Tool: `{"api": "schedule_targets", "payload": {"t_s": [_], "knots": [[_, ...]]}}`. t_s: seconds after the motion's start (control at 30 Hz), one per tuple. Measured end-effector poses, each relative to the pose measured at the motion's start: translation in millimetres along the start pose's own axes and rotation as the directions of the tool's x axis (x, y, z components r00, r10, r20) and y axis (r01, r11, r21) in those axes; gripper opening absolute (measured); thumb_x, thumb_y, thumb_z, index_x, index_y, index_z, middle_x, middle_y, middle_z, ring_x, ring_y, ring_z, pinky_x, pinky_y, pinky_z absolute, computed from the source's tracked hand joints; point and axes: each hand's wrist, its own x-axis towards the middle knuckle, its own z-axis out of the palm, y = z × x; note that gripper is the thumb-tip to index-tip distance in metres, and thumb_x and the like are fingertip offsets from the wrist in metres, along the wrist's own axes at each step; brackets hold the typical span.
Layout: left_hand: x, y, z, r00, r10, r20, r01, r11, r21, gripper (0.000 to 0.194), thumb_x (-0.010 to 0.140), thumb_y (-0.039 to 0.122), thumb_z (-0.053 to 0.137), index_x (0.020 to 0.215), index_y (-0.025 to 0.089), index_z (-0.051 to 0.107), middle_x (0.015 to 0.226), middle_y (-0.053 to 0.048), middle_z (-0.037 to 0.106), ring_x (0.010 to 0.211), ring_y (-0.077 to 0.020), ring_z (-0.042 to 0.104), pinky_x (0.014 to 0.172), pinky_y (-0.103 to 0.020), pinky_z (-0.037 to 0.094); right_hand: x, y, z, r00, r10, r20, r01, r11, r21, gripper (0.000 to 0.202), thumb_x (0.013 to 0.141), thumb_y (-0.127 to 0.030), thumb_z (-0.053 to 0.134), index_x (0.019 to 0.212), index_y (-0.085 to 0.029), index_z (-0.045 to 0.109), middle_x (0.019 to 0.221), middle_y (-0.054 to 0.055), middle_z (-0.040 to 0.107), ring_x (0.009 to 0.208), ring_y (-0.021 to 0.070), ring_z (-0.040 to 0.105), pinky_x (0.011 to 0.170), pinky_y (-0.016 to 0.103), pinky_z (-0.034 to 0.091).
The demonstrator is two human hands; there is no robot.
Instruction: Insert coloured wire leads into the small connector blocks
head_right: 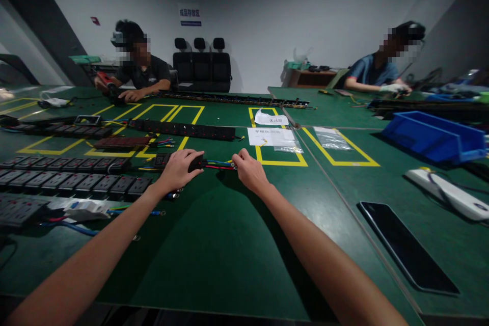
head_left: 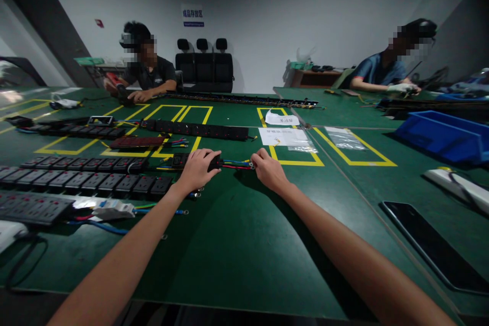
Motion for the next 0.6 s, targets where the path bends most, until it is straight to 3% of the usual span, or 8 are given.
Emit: {"api": "schedule_targets", "payload": {"t_s": [0.4, 0.6], "knots": [[-0.1, 0.1, -0.2, 1.000, 0.010, -0.010, -0.010, 1.000, -0.018, 0.054, 0.090, 0.036, 0.071, 0.141, 0.022, 0.057, 0.125, -0.013, 0.062, 0.116, -0.0330, 0.056, 0.101, -0.049, 0.044, -1.4, 0.4, 0.8, 0.991, 0.123, -0.051, -0.119, 0.990, 0.070, 0.017, 0.093, -0.020, 0.051, 0.106, -0.021, 0.061, 0.108, 0.007, 0.058, 0.076, 0.0176, 0.054, 0.060, 0.030, 0.032], [-0.1, 0.4, -1.4, 1.000, 0.004, -0.002, -0.005, 0.999, -0.033, 0.053, 0.091, 0.037, 0.069, 0.141, 0.023, 0.057, 0.126, -0.012, 0.061, 0.117, -0.0330, 0.056, 0.101, -0.050, 0.044, -2.3, -0.8, 0.3, 0.994, 0.087, -0.073, -0.079, 0.991, 0.108, 0.020, 0.091, -0.026, 0.056, 0.109, -0.020, 0.060, 0.108, 0.006, 0.058, 0.074, 0.0166, 0.055, 0.060, 0.029, 0.033]]}}
